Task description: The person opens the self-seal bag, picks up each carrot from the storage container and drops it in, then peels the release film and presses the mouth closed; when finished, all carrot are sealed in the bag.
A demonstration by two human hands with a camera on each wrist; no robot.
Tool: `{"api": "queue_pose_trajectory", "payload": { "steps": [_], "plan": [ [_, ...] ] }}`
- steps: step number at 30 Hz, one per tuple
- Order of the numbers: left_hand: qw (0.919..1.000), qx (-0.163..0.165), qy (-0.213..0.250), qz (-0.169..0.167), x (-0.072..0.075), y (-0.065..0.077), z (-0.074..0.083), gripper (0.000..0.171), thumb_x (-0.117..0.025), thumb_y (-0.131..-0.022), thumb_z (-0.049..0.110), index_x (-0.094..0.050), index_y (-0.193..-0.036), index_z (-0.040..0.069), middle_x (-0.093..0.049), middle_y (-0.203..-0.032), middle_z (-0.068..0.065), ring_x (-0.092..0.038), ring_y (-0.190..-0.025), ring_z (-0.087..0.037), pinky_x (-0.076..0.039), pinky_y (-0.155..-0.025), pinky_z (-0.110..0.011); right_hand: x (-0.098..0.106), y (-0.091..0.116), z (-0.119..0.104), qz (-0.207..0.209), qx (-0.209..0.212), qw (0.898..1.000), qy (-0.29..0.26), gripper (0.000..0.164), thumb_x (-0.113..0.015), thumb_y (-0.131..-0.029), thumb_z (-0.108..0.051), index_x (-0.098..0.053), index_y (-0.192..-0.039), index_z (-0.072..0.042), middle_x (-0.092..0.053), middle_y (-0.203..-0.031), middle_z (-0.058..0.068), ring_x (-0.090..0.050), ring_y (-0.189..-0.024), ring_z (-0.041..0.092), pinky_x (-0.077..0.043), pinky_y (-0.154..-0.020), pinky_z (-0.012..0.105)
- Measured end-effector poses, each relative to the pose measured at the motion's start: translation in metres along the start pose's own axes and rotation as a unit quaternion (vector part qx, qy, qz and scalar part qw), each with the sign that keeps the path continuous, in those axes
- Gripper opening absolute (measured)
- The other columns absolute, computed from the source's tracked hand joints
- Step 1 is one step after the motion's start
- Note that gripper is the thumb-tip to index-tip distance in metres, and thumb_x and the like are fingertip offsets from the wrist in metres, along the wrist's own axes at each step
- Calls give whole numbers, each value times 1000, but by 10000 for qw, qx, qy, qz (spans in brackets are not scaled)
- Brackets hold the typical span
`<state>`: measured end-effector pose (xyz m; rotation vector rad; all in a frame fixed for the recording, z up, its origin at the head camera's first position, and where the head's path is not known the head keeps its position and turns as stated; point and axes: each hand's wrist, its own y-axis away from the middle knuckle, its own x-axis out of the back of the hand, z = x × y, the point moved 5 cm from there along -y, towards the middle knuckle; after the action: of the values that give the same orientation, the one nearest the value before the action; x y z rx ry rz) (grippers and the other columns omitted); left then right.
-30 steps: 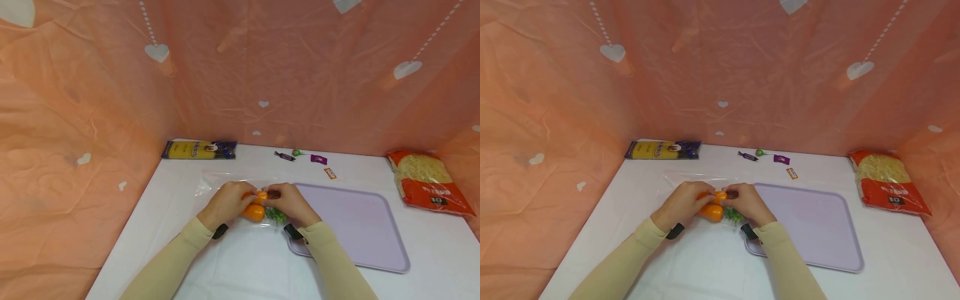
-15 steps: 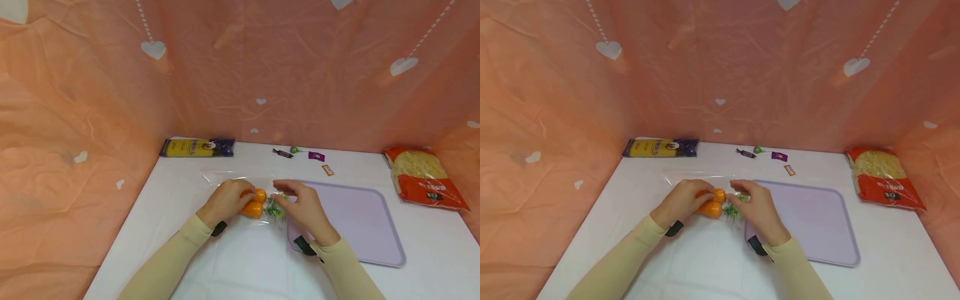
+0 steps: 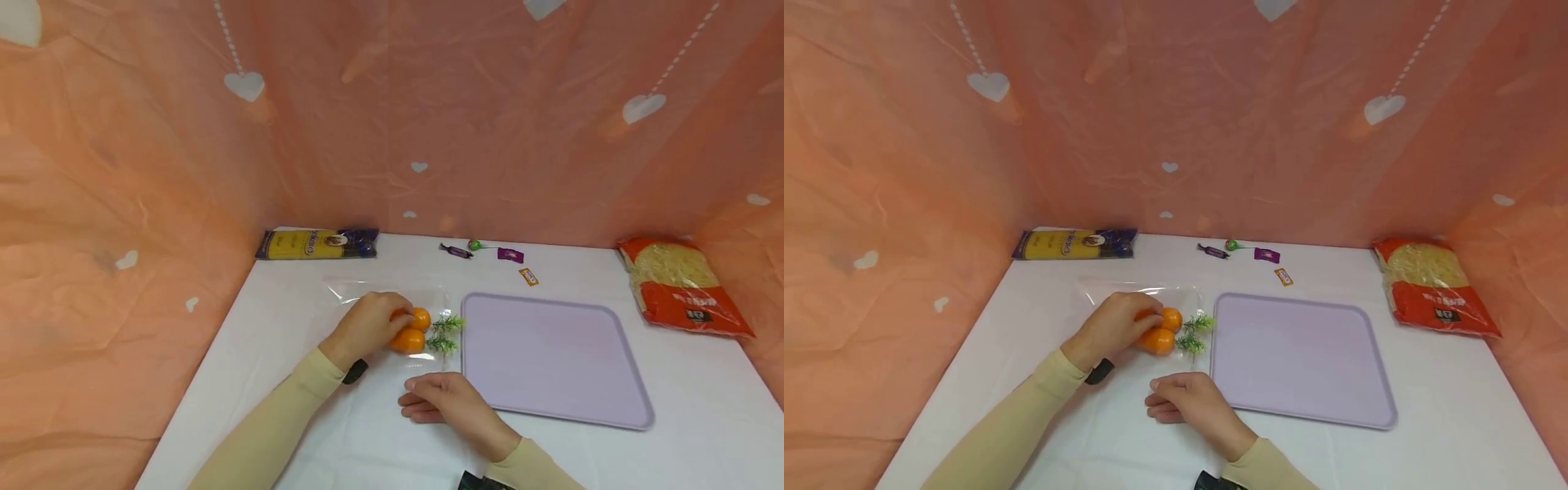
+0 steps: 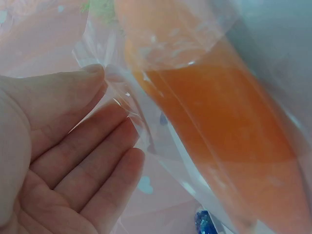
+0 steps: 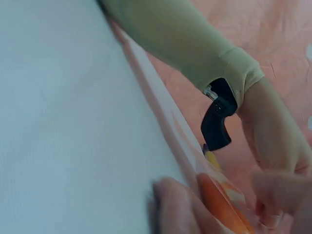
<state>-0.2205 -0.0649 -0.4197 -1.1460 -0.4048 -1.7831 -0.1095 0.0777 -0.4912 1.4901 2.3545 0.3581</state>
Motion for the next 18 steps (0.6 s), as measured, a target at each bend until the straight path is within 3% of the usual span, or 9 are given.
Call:
{"api": "queue_pose_trajectory", "payload": {
  "steps": [3,8,13,18],
  "plan": [
    [9996,9,-113,-271,-4,-2,1,13,-72,-95,26,-78,-102,16,-76,-100,3,-69,-91,-11,-59,-88,-29,2,-4,4,169,72,9988,-451,51,-60,-102,-33,-59,-132,9,-71,-119,22,-73,-106,26,-60,-92,35],
    [9970,-55,-342,-699,-2,-16,-2,14,-72,-95,30,-78,-98,18,-76,-98,3,-69,-91,-14,-58,-90,-32,1,-9,6,296,328,9964,-726,52,-54,-105,-31,-54,-136,11,-68,-126,25,-72,-110,28,-59,-94,35],
    [9919,241,-323,-1201,-1,-49,-14,14,-70,-96,31,-77,-98,20,-76,-102,3,-68,-97,-16,-55,-99,-37,-3,-10,7,297,454,9950,-844,50,-48,-108,-29,-52,-136,12,-66,-128,26,-71,-111,29,-58,-95,36],
    [9771,613,-151,-2031,-15,-81,-24,18,-68,-98,32,-74,-109,19,-73,-110,3,-64,-103,-15,-52,-102,-36,-7,-13,9,323,483,9928,-1045,49,-47,-108,-29,-52,-136,12,-67,-128,26,-71,-111,28,-58,-95,35]
  ]
}}
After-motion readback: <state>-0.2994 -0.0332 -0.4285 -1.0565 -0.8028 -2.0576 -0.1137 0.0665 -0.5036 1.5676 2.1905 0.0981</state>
